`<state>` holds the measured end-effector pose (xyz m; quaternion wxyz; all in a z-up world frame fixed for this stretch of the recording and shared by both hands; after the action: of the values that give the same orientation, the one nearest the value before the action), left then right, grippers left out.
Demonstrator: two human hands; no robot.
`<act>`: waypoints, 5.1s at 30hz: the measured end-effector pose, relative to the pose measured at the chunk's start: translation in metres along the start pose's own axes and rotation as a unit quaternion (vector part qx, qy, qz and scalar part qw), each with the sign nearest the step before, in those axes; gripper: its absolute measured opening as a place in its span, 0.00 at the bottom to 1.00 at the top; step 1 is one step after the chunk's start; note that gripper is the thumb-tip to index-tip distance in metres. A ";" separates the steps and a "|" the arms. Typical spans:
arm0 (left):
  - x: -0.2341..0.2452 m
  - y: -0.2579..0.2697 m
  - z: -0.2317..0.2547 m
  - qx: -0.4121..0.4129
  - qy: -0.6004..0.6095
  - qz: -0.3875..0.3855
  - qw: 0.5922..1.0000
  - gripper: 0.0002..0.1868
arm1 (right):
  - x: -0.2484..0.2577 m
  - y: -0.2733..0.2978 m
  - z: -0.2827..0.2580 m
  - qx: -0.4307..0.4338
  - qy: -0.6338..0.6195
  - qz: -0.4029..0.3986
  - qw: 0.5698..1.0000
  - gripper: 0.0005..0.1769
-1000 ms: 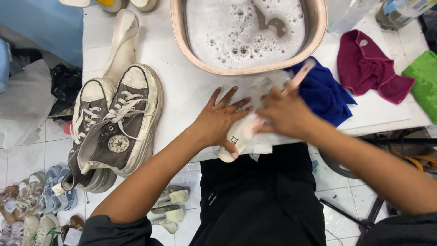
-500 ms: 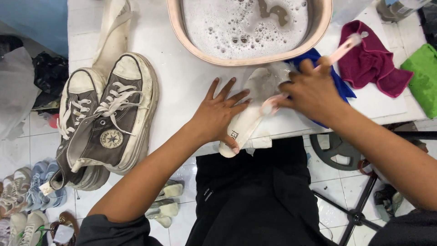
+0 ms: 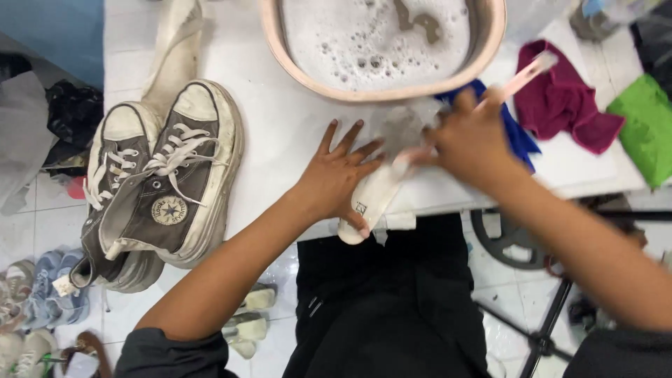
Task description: The person scrubs a white shoe insole with a pink brush on a white table, then rinses it in a basin of soapy water. They continue scrubbing the insole on the table and briefly handle a pair of black canvas sneakers nearby.
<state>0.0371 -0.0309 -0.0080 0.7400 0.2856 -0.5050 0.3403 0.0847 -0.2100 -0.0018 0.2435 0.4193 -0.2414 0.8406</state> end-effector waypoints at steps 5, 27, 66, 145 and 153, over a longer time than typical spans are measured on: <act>-0.003 0.000 -0.003 -0.013 0.017 -0.007 1.000 0.70 | -0.028 0.018 0.003 -0.010 -0.014 0.012 1.000 0.23; -0.003 0.001 -0.006 0.001 0.020 0.026 0.999 0.73 | -0.014 -0.001 -0.018 0.026 -0.013 0.029 0.999 0.27; -0.007 0.033 0.015 0.030 0.091 0.015 0.995 0.69 | -0.010 0.002 -0.020 0.043 -0.015 -0.035 0.998 0.27; -0.062 0.050 0.052 0.175 0.055 0.331 0.926 0.35 | 0.016 -0.010 -0.063 0.135 -0.057 -0.069 0.987 0.28; -0.064 0.048 0.048 0.215 0.073 0.332 0.916 0.31 | 0.015 0.033 -0.035 0.105 0.025 -0.096 0.990 0.27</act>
<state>-0.0437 -0.0523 -0.0485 0.5402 0.2284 -0.4299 0.6865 0.0366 -0.2106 -0.0149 0.2835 0.4423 -0.1046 0.8445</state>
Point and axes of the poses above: each hand's wrist, its own y-axis away from the middle knuckle, its own x-axis out of the back of the hand, z = x × y, the point moved 5 cm from there along -y, towards the middle knuckle, and after that the axes turned 13 degrees about y, right-handed, at the moved point
